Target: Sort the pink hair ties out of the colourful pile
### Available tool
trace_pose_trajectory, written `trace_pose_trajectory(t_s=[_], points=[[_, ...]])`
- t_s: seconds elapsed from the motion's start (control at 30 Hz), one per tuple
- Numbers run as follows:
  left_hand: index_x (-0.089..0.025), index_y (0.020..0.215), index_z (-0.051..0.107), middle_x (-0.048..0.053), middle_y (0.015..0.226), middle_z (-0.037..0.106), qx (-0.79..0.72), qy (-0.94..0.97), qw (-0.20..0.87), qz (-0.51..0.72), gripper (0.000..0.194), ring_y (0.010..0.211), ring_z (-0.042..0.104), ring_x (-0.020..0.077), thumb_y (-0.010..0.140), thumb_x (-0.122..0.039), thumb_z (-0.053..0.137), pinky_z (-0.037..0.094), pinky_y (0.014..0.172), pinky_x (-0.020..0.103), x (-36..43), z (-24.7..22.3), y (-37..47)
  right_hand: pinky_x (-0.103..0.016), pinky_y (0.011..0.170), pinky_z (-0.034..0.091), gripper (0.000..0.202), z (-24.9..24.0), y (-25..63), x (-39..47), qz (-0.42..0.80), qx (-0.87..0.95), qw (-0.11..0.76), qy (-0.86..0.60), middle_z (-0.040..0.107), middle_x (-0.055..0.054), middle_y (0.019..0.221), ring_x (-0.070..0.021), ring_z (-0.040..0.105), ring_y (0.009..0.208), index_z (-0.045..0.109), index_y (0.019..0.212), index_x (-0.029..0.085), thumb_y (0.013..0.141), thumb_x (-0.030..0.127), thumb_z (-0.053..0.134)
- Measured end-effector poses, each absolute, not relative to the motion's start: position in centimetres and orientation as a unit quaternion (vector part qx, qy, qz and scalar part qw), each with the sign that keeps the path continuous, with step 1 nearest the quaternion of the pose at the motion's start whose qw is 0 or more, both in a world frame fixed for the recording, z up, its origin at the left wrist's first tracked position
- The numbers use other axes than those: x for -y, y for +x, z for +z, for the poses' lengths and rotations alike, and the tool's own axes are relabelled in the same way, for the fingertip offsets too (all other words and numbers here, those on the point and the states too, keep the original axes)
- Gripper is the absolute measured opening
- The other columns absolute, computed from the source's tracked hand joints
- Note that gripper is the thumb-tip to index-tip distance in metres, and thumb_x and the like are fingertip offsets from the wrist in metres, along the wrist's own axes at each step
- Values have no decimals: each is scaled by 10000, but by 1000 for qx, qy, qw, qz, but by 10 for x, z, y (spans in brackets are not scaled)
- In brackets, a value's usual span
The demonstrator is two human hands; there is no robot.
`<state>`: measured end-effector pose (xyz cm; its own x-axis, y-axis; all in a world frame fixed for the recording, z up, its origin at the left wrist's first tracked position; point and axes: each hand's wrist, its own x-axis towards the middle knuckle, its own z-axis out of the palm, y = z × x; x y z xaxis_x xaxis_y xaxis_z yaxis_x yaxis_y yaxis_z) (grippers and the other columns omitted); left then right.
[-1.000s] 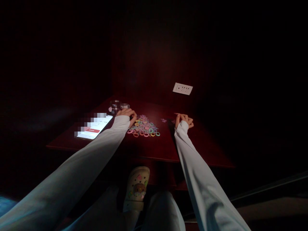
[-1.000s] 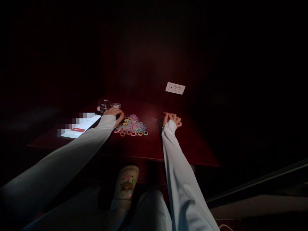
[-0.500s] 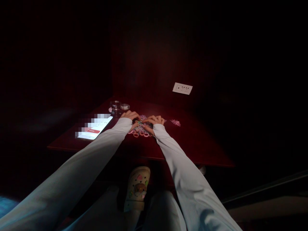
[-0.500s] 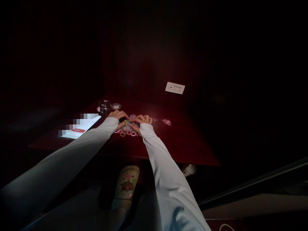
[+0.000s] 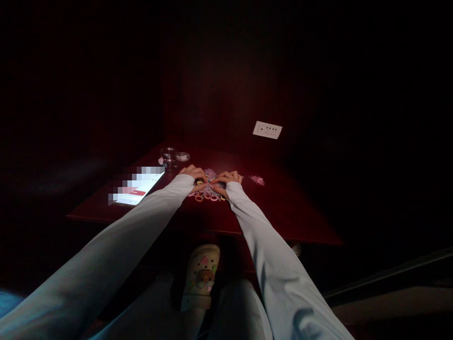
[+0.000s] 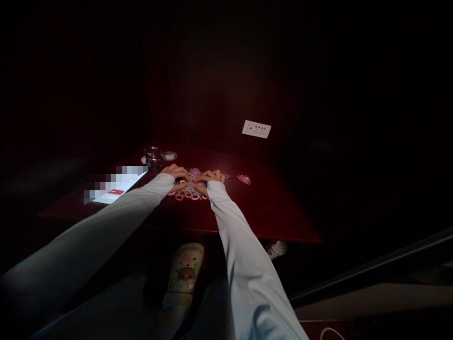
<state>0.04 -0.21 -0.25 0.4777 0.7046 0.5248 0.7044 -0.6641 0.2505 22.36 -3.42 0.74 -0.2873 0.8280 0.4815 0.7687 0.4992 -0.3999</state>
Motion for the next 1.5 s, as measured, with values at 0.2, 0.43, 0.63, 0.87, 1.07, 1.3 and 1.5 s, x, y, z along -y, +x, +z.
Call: trace_pose_trajectory(t_s=[0.2, 0.43, 0.63, 0.87, 1.07, 1.3, 1.5], points=[[-274, 974, 763, 19, 1109, 746, -378, 875, 14, 301, 184, 1050, 549, 255, 937, -399, 633, 384, 894, 395, 6, 1, -4, -433, 976, 256, 292, 8, 224, 32, 58, 786, 343, -511, 748, -44, 1038, -254, 452, 1080, 855, 910, 326, 914, 581, 712], [-256, 976, 737, 29, 1122, 744, -377, 874, 18, 307, 187, 1051, 558, 244, 966, -370, 589, 392, 908, 386, 10, 5, -2, -448, 983, 292, 322, 6, 225, 30, 63, 771, 372, -513, 758, -52, 1005, -266, 469, 1065, 857, 921, 343, 934, 604, 669], [-258, 1075, 724, 34, 1117, 743, -383, 869, 10, 314, 206, 1034, 572, 245, 959, -372, 596, 400, 885, 372, 14, 8, 0, -420, 948, 347, 269, 4, 224, 24, 96, 765, 394, -501, 760, -54, 929, -255, 504, 1009, 861, 907, 323, 922, 547, 712], [-299, 1139, 768, 24, 1160, 752, -349, 885, 5, 310, 247, 1047, 595, 235, 959, -422, 653, 398, 902, 363, 14, 9, -1, -378, 883, 387, 311, 8, 225, 27, 149, 769, 402, -475, 768, -49, 855, -250, 542, 990, 849, 871, 287, 937, 539, 679], [-291, 1050, 781, 19, 1108, 763, -342, 886, 6, 312, 227, 1023, 606, 224, 980, -455, 641, 388, 874, 354, 9, 8, -2, -372, 880, 393, 263, 3, 223, 22, 154, 759, 407, -485, 773, -32, 825, -239, 565, 961, 844, 866, 285, 914, 507, 713], [-272, 1044, 781, 32, 1101, 766, -337, 884, 3, 322, 275, 1012, 605, 217, 1018, -454, 577, 388, 870, 349, 10, 9, -3, -358, 883, 421, 240, 3, 223, 24, 158, 749, 411, -495, 760, -33, 836, -240, 578, 980, 837, 883, 276, 908, 484, 719], [-264, 1061, 778, 40, 1116, 765, -353, 880, 0, 318, 293, 1019, 615, 224, 1023, -445, 550, 400, 873, 358, 10, 10, -3, -347, 905, 425, 332, 7, 223, 29, 130, 733, 442, -500, 735, -22, 921, -220, 578, 972, 810, 957, 276, 982, 523, 589]])
